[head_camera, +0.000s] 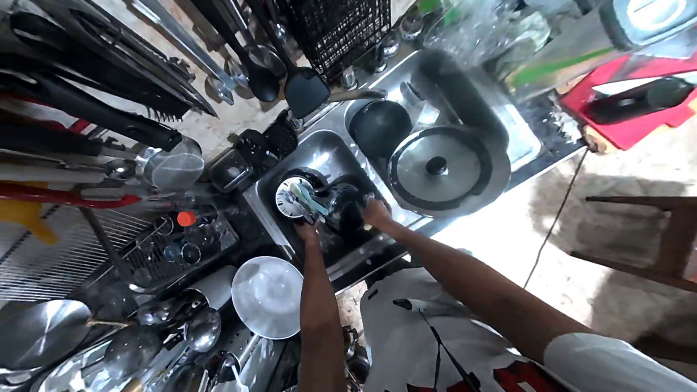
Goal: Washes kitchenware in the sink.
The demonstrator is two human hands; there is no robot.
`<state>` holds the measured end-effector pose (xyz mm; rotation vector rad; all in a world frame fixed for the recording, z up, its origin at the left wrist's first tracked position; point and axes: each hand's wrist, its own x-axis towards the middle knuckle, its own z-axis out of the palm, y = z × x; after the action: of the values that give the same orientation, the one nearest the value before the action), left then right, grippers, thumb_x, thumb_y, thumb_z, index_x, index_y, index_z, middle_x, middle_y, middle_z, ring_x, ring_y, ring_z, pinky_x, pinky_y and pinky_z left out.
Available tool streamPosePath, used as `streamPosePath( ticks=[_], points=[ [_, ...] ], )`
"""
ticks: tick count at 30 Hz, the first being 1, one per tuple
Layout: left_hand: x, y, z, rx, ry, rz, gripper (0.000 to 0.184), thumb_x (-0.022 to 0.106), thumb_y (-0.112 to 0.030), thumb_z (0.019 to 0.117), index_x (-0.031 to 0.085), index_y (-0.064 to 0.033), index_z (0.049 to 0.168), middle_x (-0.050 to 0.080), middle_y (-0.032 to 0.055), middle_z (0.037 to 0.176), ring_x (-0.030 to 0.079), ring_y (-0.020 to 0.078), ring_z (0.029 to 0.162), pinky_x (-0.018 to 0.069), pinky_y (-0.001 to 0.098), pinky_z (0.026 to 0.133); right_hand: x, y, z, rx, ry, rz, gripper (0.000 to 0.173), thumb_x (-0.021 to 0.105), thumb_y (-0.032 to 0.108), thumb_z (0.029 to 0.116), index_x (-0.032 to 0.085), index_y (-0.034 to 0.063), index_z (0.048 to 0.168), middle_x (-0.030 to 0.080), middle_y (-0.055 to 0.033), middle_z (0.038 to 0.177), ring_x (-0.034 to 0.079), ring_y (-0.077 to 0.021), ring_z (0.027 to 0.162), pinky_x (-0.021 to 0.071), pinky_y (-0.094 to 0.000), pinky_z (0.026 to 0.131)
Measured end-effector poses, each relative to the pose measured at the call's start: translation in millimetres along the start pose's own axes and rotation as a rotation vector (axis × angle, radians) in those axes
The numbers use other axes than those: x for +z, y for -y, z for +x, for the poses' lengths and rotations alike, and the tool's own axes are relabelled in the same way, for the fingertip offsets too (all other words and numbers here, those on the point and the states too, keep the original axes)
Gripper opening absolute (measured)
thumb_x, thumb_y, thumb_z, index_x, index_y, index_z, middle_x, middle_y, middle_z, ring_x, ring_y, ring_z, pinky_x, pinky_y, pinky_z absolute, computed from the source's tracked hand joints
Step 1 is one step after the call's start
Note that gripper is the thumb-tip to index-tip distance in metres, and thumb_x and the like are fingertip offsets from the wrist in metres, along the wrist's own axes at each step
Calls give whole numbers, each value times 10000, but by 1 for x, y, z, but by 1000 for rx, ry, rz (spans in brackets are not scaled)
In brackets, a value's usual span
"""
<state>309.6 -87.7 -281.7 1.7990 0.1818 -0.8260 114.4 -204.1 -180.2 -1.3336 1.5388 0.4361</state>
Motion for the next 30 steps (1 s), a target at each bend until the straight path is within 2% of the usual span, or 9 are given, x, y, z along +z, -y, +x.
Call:
streamPosePath(
  ticks=[4,7,9,12,14,19,23,26,30],
  points=[
    [-9,2,-8,13,10,37,489,405,-20,1083,280,-20,1556,476,283,1430,596,361,1171,579,525,868,20,6,41,-16,-12,144,520,625,311,1015,505,-11,1405,668,-294,1214,667,-463,1129,533,-643,945],
    [-9,-1,-14,23,8,66,477,423,-20,1080,299,-3,1541,477,279,1421,585,341,1165,569,496,888,22,24,58,-50,52,152,550,603,325,1036,475,5,1463,633,-301,1301,625,-469,1217,494,-646,1019],
    [-7,-8,-20,41,-19,160,506,506,-15,1053,329,22,1526,502,277,1414,589,325,1185,560,473,935,28,32,73,-98,89,170,562,592,335,1041,457,12,1481,615,-304,1330,602,-472,1250,473,-654,1043],
    [-5,-18,-21,55,-67,400,645,645,39,950,342,56,1519,518,285,1426,572,332,1255,516,448,1034,38,44,88,-189,111,281,618,555,430,1052,445,20,1502,603,-289,1363,580,-457,1284,445,-656,1075],
    [-2,-26,-21,37,-83,442,619,610,7,986,328,53,1534,497,289,1455,545,342,1294,482,454,1073,40,55,88,-264,157,393,654,494,494,1068,396,72,1558,562,-250,1445,536,-416,1350,412,-637,1124],
    [19,-23,-7,33,-126,112,457,469,-75,1086,360,0,1523,505,293,1407,617,385,1177,593,538,895,45,76,97,-316,187,265,522,416,363,1119,425,76,1554,555,-265,1450,523,-433,1363,396,-632,1132],
    [28,-9,7,83,-122,151,440,500,-72,1072,403,2,1494,547,267,1372,615,351,1167,573,516,922,41,75,98,-279,188,234,502,485,312,1086,456,67,1524,594,-268,1392,563,-440,1311,432,-645,1093],
    [31,-4,13,50,-113,44,426,359,-219,1133,357,-41,1520,524,250,1381,605,360,1167,571,561,896,34,65,90,-232,192,248,530,564,342,1049,487,47,1483,619,-269,1345,594,-440,1265,456,-645,1065],
    [27,-5,8,21,-55,168,576,322,-448,1116,368,-37,1518,628,265,1216,714,315,887,632,473,726,21,33,60,-180,211,318,551,632,362,1014,532,-17,1402,632,-288,1278,632,-429,1176,501,-616,1009]
  ],
)
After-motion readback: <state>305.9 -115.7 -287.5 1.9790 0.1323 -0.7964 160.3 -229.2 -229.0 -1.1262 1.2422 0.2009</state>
